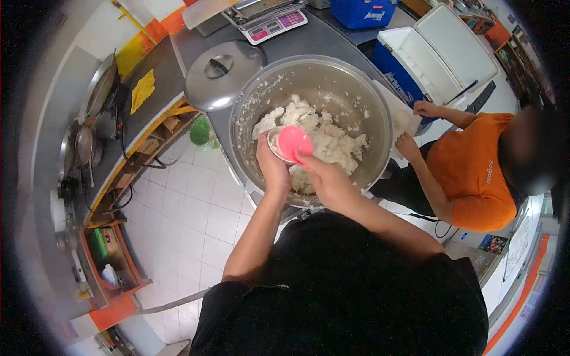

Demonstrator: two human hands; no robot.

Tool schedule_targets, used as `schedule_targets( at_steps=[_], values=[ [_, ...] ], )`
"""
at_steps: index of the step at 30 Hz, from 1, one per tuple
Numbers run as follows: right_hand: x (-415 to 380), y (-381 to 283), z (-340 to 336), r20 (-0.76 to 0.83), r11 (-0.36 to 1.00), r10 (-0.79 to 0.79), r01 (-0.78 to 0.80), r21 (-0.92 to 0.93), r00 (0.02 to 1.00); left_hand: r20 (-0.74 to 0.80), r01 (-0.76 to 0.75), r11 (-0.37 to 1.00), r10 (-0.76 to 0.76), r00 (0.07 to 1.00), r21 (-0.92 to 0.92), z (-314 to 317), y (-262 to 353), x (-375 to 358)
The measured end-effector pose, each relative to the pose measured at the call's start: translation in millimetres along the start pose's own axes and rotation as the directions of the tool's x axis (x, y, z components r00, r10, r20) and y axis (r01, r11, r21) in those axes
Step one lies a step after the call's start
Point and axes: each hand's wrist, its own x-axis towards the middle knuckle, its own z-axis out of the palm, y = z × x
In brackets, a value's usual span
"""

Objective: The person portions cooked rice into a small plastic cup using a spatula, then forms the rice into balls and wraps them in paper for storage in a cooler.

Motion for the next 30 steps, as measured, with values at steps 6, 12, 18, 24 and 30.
schedule_targets(
  at_steps=[6, 12, 18, 24, 30],
  values=[
    [12.6, 2.9, -9.4, 0.150, 0.987, -0.007, 0.031, -0.157, 0.989, 0.064, -0.113, 0.988, 0.106, 0.992, 0.108, -7.2, -14.6, 2.6],
    [21.5, 10.6, -29.2, 0.061, 0.983, -0.071, 0.060, 0.172, 0.996, 0.098, -0.183, 0.981, 0.177, 0.979, 0.066, -2.3, 1.7, -4.1],
    [38.3, 6.0, -42.4, 0.331, 0.983, 0.096, -0.141, 0.115, 0.939, 0.126, -0.133, 0.991, 0.128, 0.984, 0.029, -11.2, -0.9, 8.2],
    [13.7, -10.3, -83.2, 0.576, 0.605, -0.011, -0.454, 0.654, 0.817, 0.154, 0.056, 0.981, -0.028, 0.988, -0.185, -13.9, 8.9, -5.9],
    [2.2, -10.7, -54.0, 0.430, 0.977, -0.192, 0.127, 0.174, 0.882, 0.048, 0.281, 0.903, -0.281, 0.958, -0.325, 5.8, 21.4, -20.1]
  ],
)
